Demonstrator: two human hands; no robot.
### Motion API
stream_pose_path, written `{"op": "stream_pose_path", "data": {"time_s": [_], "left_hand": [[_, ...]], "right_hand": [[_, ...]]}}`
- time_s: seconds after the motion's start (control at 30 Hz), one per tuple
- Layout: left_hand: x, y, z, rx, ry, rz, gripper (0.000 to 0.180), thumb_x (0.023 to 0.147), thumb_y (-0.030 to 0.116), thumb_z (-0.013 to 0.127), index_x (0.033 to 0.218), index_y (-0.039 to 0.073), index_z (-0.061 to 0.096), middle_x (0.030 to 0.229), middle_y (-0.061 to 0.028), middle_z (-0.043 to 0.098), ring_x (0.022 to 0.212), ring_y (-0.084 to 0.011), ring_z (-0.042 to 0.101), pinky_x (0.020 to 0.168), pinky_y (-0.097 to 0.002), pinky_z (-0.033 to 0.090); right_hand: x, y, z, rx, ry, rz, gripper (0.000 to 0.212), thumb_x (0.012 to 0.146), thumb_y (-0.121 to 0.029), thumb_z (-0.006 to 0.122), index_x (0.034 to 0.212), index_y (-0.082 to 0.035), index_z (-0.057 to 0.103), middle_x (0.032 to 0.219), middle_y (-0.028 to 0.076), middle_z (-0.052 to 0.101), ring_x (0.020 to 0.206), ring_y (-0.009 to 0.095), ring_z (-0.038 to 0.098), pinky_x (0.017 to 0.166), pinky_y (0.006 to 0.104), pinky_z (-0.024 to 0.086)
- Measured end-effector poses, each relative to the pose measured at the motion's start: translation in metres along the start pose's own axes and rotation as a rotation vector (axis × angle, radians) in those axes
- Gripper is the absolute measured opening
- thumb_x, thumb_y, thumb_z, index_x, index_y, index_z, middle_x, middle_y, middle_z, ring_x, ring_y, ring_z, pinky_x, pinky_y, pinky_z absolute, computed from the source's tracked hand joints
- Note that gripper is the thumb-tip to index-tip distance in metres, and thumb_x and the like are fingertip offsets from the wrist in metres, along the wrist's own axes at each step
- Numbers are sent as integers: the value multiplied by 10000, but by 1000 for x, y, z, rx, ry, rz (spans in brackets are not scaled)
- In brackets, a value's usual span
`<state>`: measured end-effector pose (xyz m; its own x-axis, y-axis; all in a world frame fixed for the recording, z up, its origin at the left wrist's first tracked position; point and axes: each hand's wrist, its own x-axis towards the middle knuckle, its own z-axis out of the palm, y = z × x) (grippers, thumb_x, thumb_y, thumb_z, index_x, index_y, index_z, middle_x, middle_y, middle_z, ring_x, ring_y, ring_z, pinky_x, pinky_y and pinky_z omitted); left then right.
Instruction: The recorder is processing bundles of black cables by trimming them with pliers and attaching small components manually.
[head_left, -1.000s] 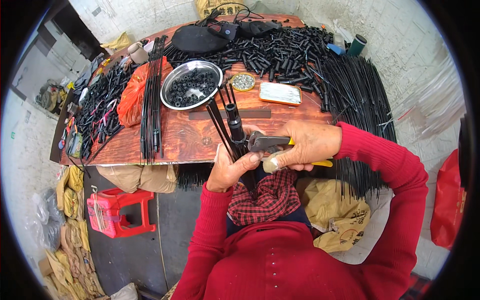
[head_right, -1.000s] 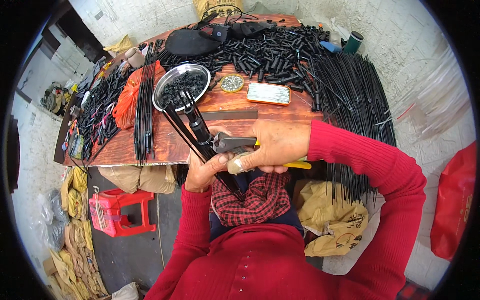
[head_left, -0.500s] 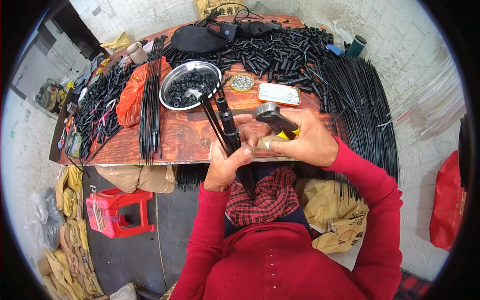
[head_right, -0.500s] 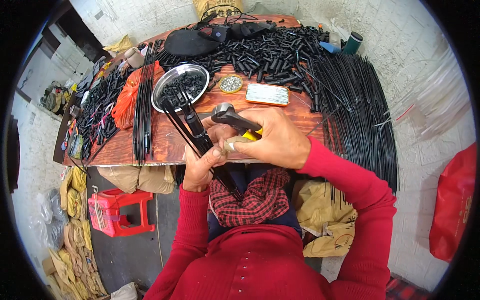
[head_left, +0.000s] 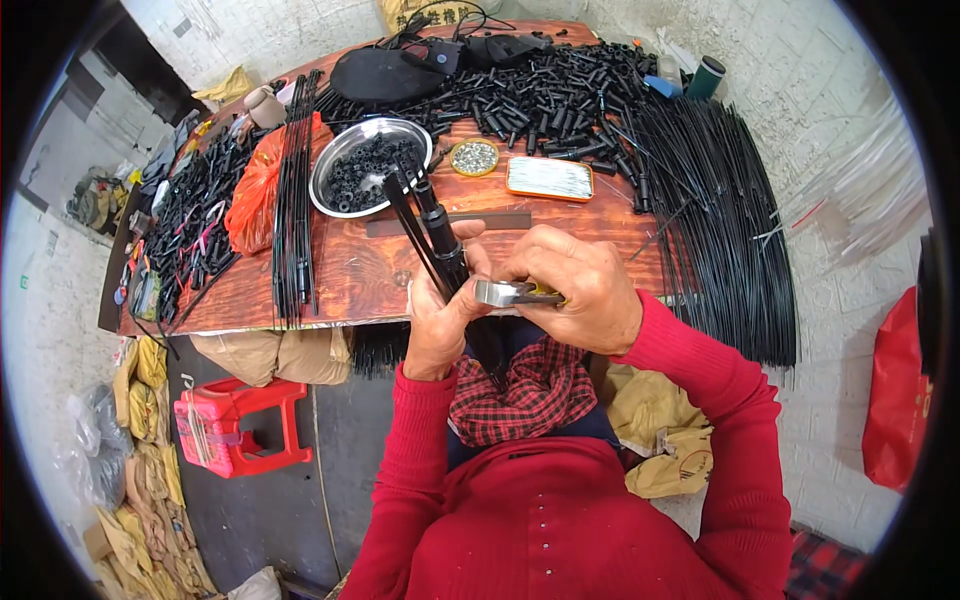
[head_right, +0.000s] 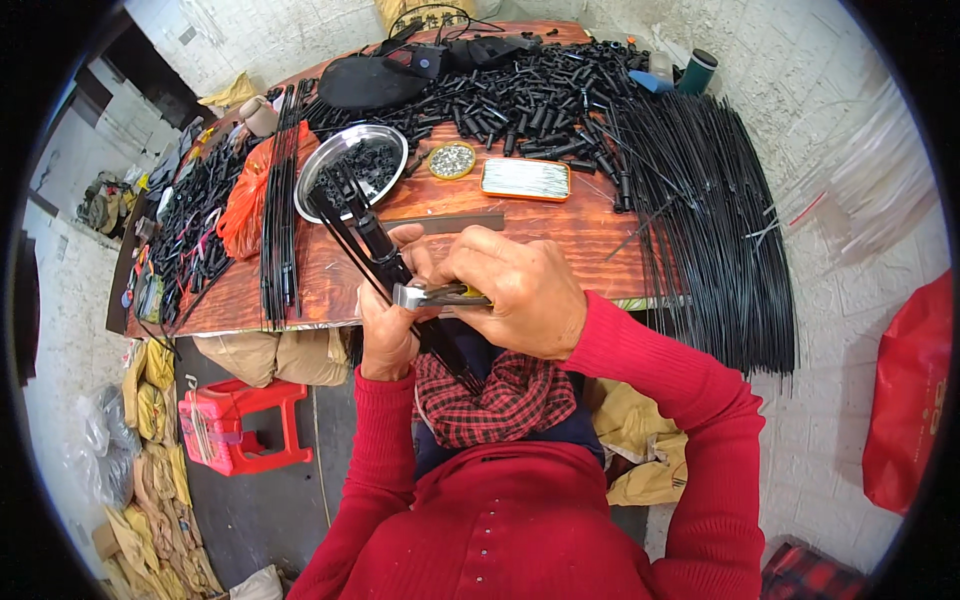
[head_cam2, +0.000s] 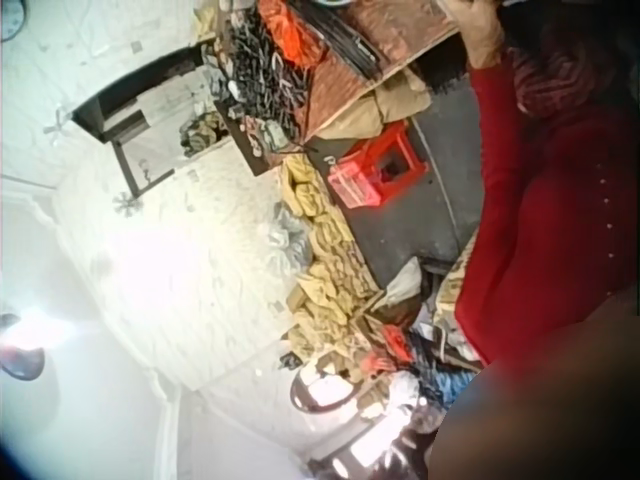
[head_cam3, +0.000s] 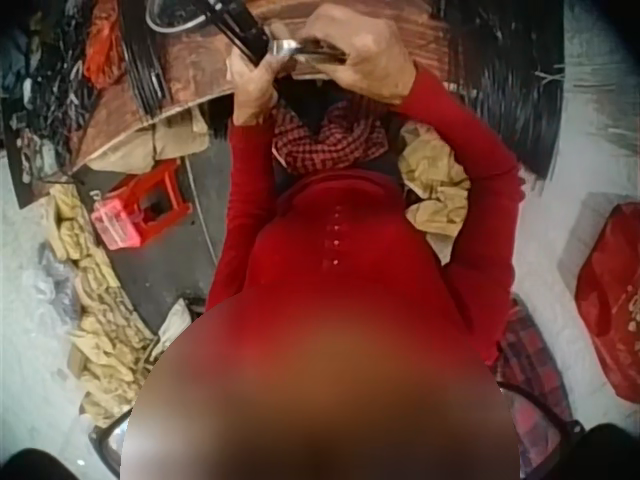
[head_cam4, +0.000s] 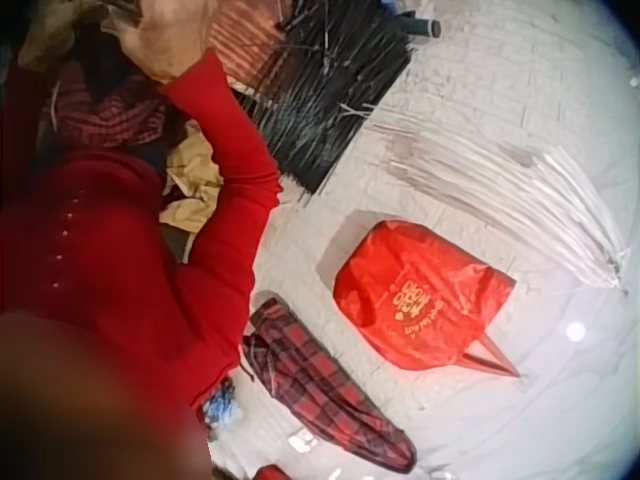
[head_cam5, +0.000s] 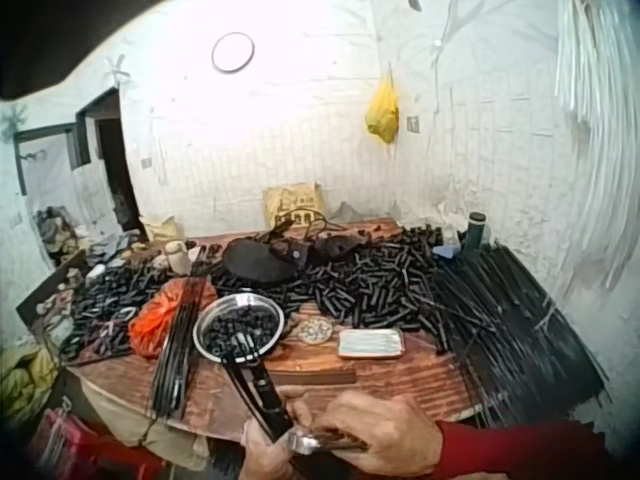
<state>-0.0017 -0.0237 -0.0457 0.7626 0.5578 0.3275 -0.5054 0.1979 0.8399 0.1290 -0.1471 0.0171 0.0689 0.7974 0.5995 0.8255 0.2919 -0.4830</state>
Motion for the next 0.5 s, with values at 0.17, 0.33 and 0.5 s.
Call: {"op": "stream_pose_path", "data": {"time_s": [0.17, 0.33, 0.5], "left_hand": [[-1, -2, 3, 11, -20, 9, 640, 851, 261, 744, 1319, -23, 411, 831, 6, 528, 645, -43, 475, 534, -181, 360], [-5, 0, 11, -62, 45, -15, 631, 906, 312, 667, 1349, -32, 380, 796, 2, 504, 616, -53, 440, 527, -196, 336], [-4, -2, 9, -38, -6, 28, 629, 967, 421, 540, 1368, -30, 363, 754, -2, 480, 593, -62, 411, 529, -211, 320]], "right_hand": [[0, 5, 1, 39, 22, 11, 208, 689, -3, 725, 877, -19, 637, 831, 90, 611, 674, 220, 626, 554, 302, 488], [5, -7, 7, 768, 27, 660, 141, 878, -124, 653, 925, 9, 652, 740, 1, 617, 553, 55, 559, 472, 214, 439], [13, -7, 10, 907, 53, 667, 172, 910, -160, 627, 937, 8, 654, 715, 22, 629, 543, 67, 554, 476, 214, 430]]}}
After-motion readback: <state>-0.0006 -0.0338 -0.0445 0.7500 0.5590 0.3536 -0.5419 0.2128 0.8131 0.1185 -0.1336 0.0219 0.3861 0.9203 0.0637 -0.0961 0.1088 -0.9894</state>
